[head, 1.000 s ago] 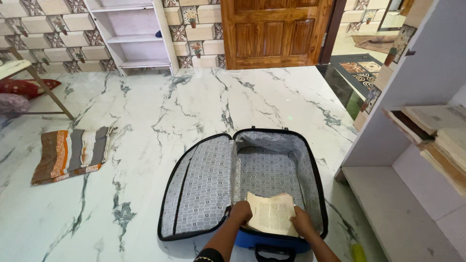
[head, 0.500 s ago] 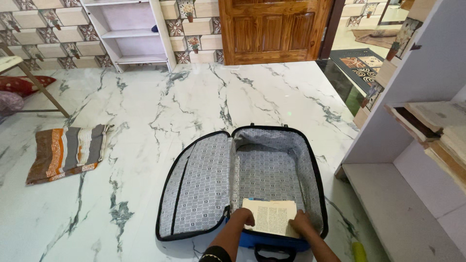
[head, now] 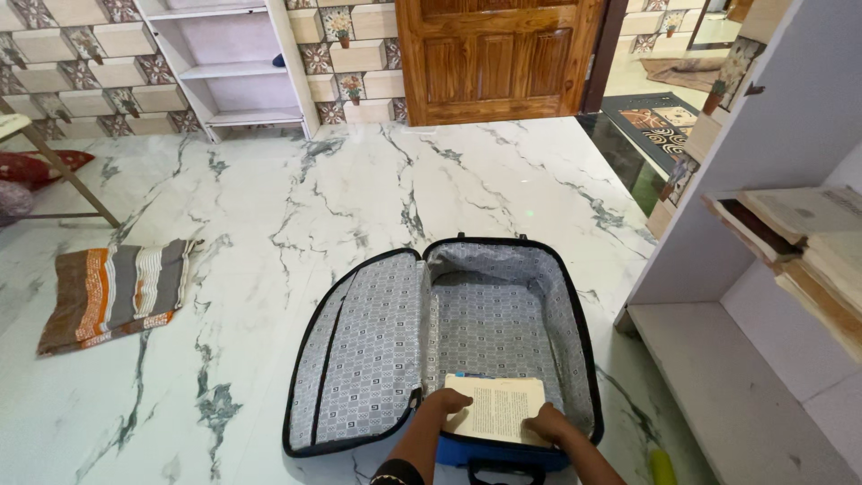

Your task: The person unzips a blue suitcase on the floor and places various books and papers inside it from a nearby shelf.

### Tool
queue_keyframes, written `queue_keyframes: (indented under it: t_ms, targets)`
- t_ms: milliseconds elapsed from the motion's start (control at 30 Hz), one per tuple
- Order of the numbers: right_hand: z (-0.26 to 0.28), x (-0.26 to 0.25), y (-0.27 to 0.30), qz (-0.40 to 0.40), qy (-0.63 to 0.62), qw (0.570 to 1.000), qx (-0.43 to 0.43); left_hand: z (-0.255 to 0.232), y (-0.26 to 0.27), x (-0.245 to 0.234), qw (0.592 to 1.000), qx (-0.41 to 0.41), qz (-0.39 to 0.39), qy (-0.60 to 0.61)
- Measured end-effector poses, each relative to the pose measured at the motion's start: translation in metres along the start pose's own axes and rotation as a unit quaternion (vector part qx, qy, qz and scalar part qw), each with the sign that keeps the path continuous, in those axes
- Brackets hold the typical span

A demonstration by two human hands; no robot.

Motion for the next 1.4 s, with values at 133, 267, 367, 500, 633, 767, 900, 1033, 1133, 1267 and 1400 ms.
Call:
queue_keyframes:
  t_ms: [133,267,367,500,633,767,900,1033,1133,1267,1400]
  targets:
    - [-0.004,0.006,-0.015,-0.038,0.032,0.998,-0.04,0.012,-0.018,0.005,1.0,0.027,0.003,-0.009]
    - [0.0,-0.002,0.002,-0.062,-0.079,0.995,0.027,0.009,-0.018,0.001,0.996,0.008,-0.087,-0.029]
    - [0.003,-0.024,0.035,-0.288,-0.103,0.943,-0.131,-0.003,0.008,0.003,0.973,-0.002,-0.226,-0.032]
    - [0.004,-0.034,0.062,-0.377,-0.14,0.887,-0.227,-0.023,0.034,0.004,0.937,0.105,-0.321,-0.085]
    - [-0.009,-0.048,0.073,-0.294,-0.184,0.9,-0.262,-0.054,0.041,0.011,0.917,0.154,-0.301,-0.212]
    - [-0.018,-0.08,0.091,-0.293,-0.115,0.91,-0.27,-0.108,0.048,0.023,0.887,0.287,-0.32,-0.166]
    - [-0.023,-0.131,0.146,-0.276,-0.127,0.908,-0.289,-0.191,0.08,0.05,0.856,0.4,-0.29,-0.152]
    - [-0.039,-0.2,0.238,-0.384,-0.042,0.863,-0.326,-0.274,0.149,0.093,0.782,0.544,-0.279,-0.12]
    - [-0.065,-0.255,0.303,-0.401,-0.006,0.871,-0.285,-0.33,0.197,0.128,0.755,0.609,-0.227,-0.088]
    - [-0.114,-0.318,0.385,-0.508,0.027,0.813,-0.282,-0.401,0.235,0.178,0.749,0.646,-0.146,0.001]
    - [-0.165,-0.363,0.44,-0.583,0.067,0.799,-0.129,-0.457,0.239,0.234,0.792,0.593,-0.026,0.144]
Point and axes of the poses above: each hand's wrist, its own y-axis away from the middle knuckle, its own x-axis out of the palm, z = x × y, the point moved 2 cm from there along -y, towards the middle knuckle, and after that the axes turned 14 degrees about x, right-handed, at the moved point
